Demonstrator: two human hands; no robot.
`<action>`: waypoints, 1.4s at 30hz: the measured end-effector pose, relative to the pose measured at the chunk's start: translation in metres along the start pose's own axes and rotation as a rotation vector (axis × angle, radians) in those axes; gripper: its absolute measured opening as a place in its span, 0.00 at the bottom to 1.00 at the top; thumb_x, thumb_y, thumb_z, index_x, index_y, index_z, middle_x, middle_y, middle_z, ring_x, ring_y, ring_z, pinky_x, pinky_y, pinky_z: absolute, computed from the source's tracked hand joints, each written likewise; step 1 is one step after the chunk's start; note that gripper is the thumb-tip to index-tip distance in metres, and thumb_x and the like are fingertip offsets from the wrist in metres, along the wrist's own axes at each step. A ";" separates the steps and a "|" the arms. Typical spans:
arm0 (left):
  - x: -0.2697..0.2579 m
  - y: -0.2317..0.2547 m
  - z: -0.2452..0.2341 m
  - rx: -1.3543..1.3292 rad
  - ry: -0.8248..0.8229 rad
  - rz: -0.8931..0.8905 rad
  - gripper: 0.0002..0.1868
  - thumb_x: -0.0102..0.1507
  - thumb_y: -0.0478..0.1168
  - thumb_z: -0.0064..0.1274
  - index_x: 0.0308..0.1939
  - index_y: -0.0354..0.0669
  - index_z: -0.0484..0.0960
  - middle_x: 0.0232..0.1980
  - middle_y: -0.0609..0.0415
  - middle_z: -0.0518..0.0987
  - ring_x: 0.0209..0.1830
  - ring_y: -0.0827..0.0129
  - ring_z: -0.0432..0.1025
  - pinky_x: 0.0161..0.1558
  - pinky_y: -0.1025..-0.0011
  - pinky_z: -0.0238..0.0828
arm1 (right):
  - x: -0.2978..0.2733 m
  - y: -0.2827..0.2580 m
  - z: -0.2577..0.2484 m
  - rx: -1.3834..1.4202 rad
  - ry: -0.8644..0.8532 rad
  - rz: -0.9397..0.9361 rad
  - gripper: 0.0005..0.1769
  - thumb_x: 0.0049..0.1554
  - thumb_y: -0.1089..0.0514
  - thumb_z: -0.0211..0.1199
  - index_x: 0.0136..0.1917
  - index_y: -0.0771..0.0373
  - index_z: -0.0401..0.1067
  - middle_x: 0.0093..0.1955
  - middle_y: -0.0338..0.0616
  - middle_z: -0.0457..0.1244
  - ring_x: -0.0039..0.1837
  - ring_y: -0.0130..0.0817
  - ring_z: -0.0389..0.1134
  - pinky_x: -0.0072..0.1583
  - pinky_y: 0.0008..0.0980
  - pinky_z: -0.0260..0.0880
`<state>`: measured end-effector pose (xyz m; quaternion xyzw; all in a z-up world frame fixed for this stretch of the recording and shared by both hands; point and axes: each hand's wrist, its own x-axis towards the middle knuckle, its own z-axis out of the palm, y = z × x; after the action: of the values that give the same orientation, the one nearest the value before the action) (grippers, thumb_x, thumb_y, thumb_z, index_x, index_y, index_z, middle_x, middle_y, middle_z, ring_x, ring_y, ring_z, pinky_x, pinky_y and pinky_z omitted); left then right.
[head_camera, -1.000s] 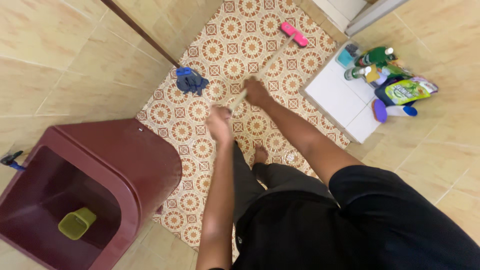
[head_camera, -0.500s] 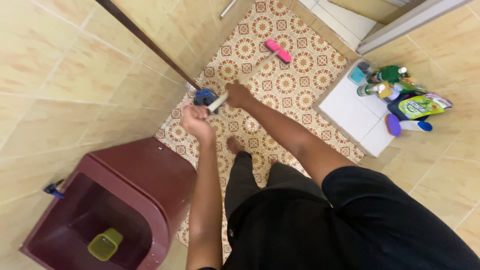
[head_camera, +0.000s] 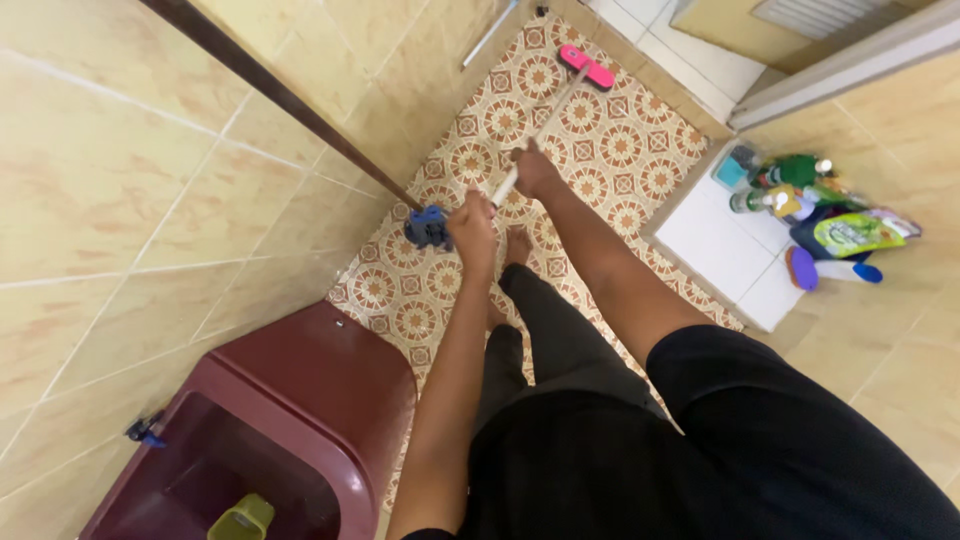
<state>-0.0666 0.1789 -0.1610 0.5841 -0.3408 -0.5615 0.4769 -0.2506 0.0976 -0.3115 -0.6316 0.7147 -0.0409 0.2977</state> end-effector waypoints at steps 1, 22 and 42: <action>0.004 0.000 0.001 -0.002 0.010 -0.006 0.25 0.71 0.44 0.46 0.21 0.35 0.77 0.19 0.58 0.70 0.18 0.76 0.58 0.22 0.73 0.52 | 0.002 0.003 -0.001 -0.003 -0.048 0.106 0.21 0.54 0.60 0.67 0.60 0.62 0.70 0.75 0.75 0.49 0.66 0.64 0.63 0.68 0.45 0.65; 0.110 0.029 0.043 -0.151 0.095 0.184 0.30 0.75 0.44 0.38 0.17 0.39 0.65 0.20 0.57 0.67 0.22 0.74 0.59 0.31 0.69 0.60 | 0.125 -0.016 -0.044 -0.067 -0.013 -0.186 0.17 0.45 0.65 0.70 0.49 0.60 0.75 0.63 0.55 0.64 0.75 0.56 0.52 0.69 0.44 0.58; 0.088 0.061 0.030 -0.363 0.007 0.131 0.28 0.74 0.40 0.42 0.17 0.45 0.58 0.17 0.63 0.59 0.17 0.78 0.51 0.24 0.71 0.52 | 0.053 -0.057 -0.070 0.092 0.000 0.040 0.15 0.50 0.56 0.69 0.51 0.59 0.73 0.63 0.54 0.59 0.59 0.54 0.68 0.62 0.46 0.70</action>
<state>-0.0756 0.0722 -0.1303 0.4668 -0.2696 -0.5794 0.6113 -0.2348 0.0153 -0.2490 -0.6029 0.7246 -0.0676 0.3270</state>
